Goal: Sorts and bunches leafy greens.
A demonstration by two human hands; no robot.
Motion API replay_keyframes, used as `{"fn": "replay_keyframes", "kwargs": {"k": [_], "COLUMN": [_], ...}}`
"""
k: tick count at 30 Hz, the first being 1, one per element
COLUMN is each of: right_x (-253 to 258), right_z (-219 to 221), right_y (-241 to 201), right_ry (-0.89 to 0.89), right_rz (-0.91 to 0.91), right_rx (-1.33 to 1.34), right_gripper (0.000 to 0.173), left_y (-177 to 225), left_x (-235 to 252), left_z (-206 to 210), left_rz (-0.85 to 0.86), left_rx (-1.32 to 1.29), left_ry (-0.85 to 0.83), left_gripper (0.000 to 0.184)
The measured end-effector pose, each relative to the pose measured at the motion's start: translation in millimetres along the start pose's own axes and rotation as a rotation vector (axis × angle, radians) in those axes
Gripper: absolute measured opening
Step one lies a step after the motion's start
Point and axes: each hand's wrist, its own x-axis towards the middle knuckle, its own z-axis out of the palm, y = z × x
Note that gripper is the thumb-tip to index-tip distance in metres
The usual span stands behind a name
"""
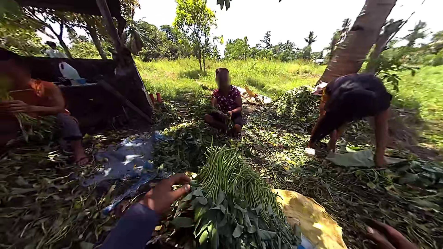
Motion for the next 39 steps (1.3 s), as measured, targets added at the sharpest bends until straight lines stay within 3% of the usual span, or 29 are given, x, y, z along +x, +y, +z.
{"fn": "replay_keyframes", "kwargs": {"k": [3, 5, 7, 11, 16, 19, 24, 27, 30, 33, 39], "right_x": [15.2, 31.1, 46.2, 75.1, 67.0, 52.9, 75.0, 88.1, 89.2, 79.6, 84.0], "right_z": [82.2, 144.2, 206.4, 318.3, 384.7, 393.3, 359.6, 329.2, 324.9, 340.6, 326.9], "right_y": [-120.1, -161.1, -187.6, -174.6, -129.2, -111.3, -132.6, -141.8, -115.6, -79.0, -85.6], "right_ry": [-0.131, -0.192, -0.16, -0.159, -0.403, -0.465, -0.569, -0.516, -0.527, -0.688, -0.608], "right_rz": [0.014, 0.133, 0.281, 0.387, 0.369, 0.236, 0.078, 0.017, -0.062, 0.034, 0.186], "right_rx": [0.521, 0.738, 0.81, 0.606, 0.164, 0.084, -0.044, -0.002, -0.063, -0.338, 0.068], "right_gripper": [0.045, 0.045, 0.046, 0.055, 0.087, 0.098, 0.054, 0.047, 0.048, 0.054, 0.056], "left_y": [-6.3, -23.7, -40.9, -62.9, -96.9, -99.3, -29.6, -0.6, -10.3, -50.2, -39.3], "left_x": [47.8, 79.9, 107.0, 123.1, 127.8, 124.4, 106.1, 87.3, 73.6, 70.0, 57.6], "left_z": [10.7, 27.4, 45.8, 69.4, 85.8, 108.3, 121.5, 126.3, 154.5, 188.3, 136.4], "left_rz": [-0.154, -0.207, -0.259, -0.392, -0.52, -0.503, -0.522, -0.463, -0.427, -0.449, -0.44], "left_rx": [-0.028, 0.022, 0.156, 0.325, 0.274, 0.193, 0.191, 0.032, 0.051, 0.213, 0.202], "left_ry": [0.031, -0.008, -0.03, -0.136, -0.232, -0.246, -0.149, -0.087, -0.042, -0.05, -0.189], "left_gripper": [0.039, 0.048, 0.069, 0.115, 0.127, 0.127, 0.117, 0.108, 0.11, 0.118, 0.127]}}
